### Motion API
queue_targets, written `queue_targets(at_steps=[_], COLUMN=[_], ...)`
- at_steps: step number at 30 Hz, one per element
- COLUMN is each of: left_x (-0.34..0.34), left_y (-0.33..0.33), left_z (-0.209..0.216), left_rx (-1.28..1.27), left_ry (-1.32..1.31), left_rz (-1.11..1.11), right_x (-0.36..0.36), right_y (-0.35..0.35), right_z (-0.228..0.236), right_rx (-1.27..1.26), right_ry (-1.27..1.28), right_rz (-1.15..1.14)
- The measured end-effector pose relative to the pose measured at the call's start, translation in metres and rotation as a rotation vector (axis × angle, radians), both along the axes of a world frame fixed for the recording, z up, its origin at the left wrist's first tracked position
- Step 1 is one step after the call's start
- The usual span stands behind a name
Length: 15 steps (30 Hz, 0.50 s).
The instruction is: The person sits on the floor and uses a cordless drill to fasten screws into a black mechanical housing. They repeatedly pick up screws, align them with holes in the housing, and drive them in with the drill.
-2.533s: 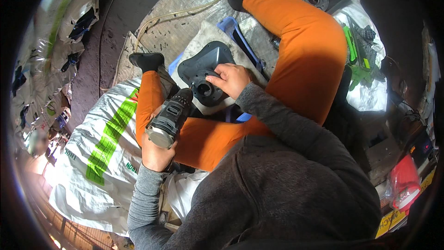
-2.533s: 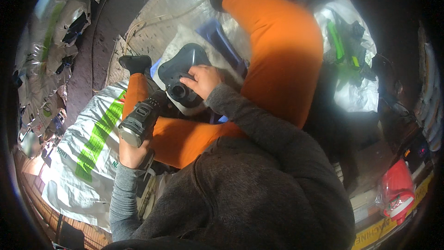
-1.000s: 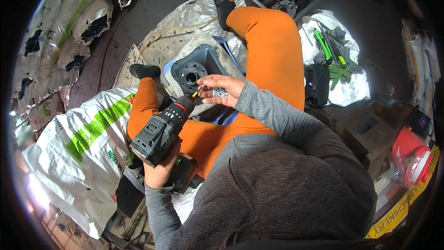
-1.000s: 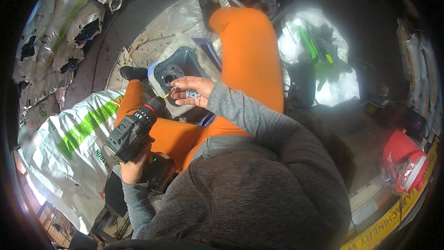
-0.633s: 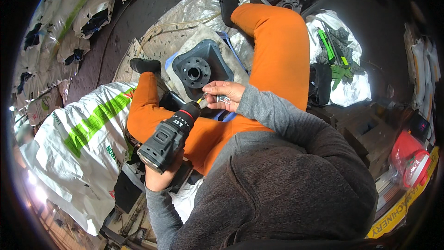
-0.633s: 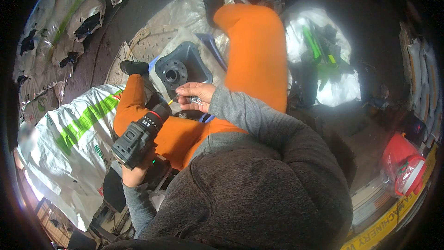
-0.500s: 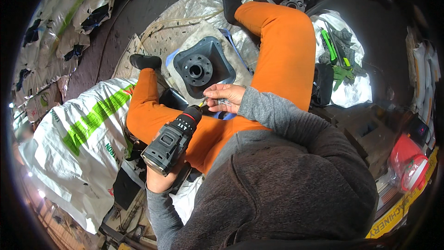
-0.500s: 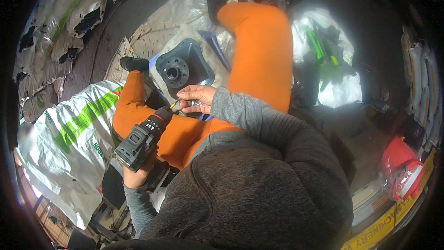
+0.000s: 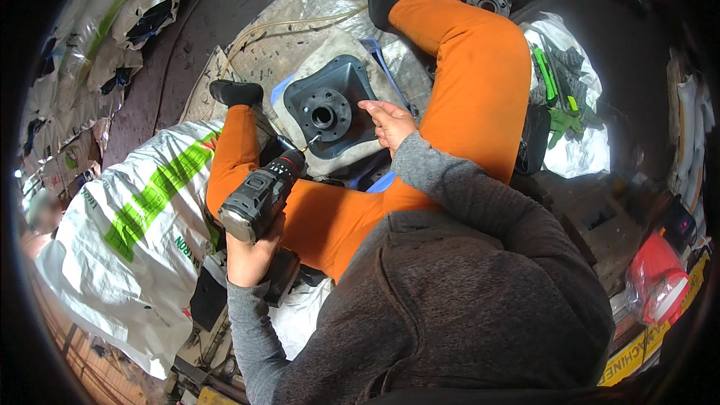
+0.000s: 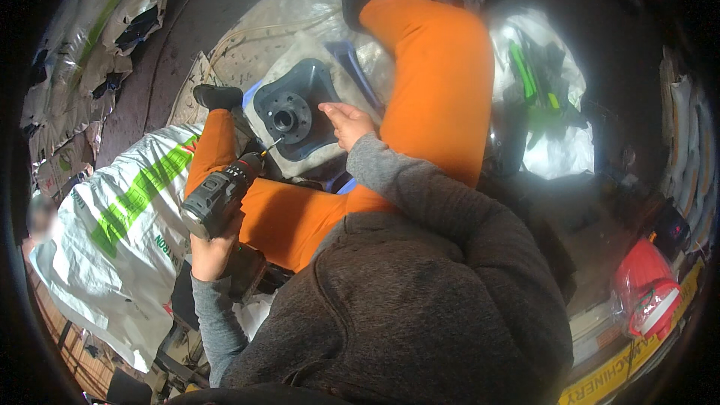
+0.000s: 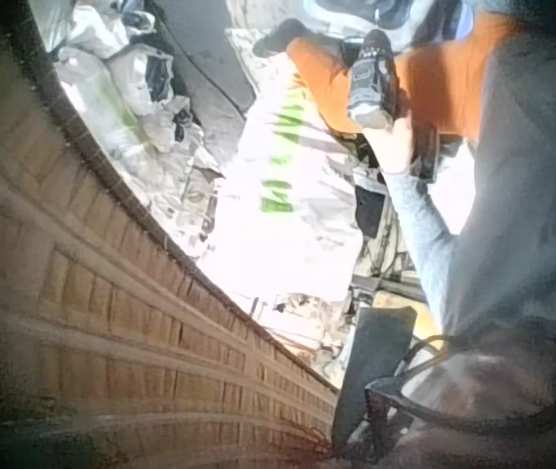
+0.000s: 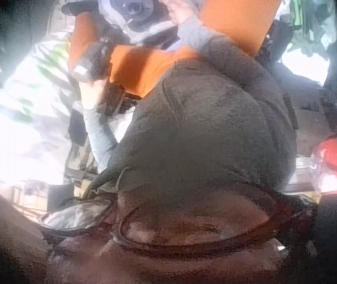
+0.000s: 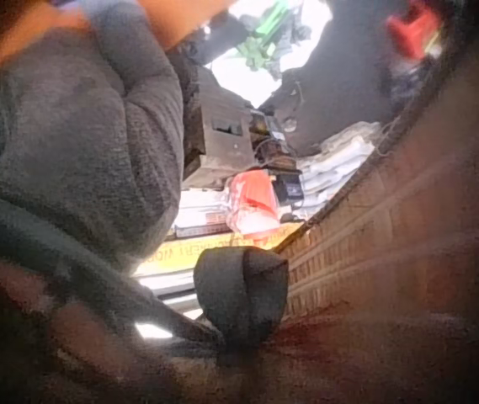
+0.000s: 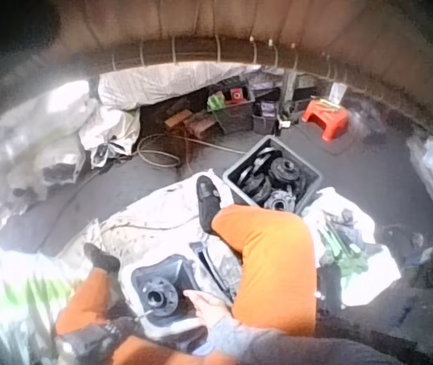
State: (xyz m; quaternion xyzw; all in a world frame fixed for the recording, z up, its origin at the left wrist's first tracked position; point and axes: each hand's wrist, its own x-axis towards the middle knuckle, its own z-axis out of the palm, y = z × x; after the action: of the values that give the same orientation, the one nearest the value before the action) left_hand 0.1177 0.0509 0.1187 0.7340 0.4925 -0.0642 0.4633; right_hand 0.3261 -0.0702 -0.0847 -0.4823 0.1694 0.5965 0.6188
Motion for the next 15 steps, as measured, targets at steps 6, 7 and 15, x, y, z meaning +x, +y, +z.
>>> queue_targets(at_steps=[6, 7, 15], left_x=[0.006, 0.008, 0.031], left_y=[0.017, 0.02, 0.035], left_z=[-0.012, -0.012, 0.0], left_rx=[0.051, 0.066, 0.044], left_ry=[0.042, 0.042, 0.203], left_rz=[-0.172, -0.224, -0.434], right_x=[-0.007, -0.008, -0.012], right_y=[0.017, 0.018, 0.024], right_z=[-0.008, -0.01, -0.019], right_rx=[-0.036, -0.049, -0.036], right_ry=[-0.21, -0.204, -0.325], right_rz=[0.102, 0.126, 0.216])
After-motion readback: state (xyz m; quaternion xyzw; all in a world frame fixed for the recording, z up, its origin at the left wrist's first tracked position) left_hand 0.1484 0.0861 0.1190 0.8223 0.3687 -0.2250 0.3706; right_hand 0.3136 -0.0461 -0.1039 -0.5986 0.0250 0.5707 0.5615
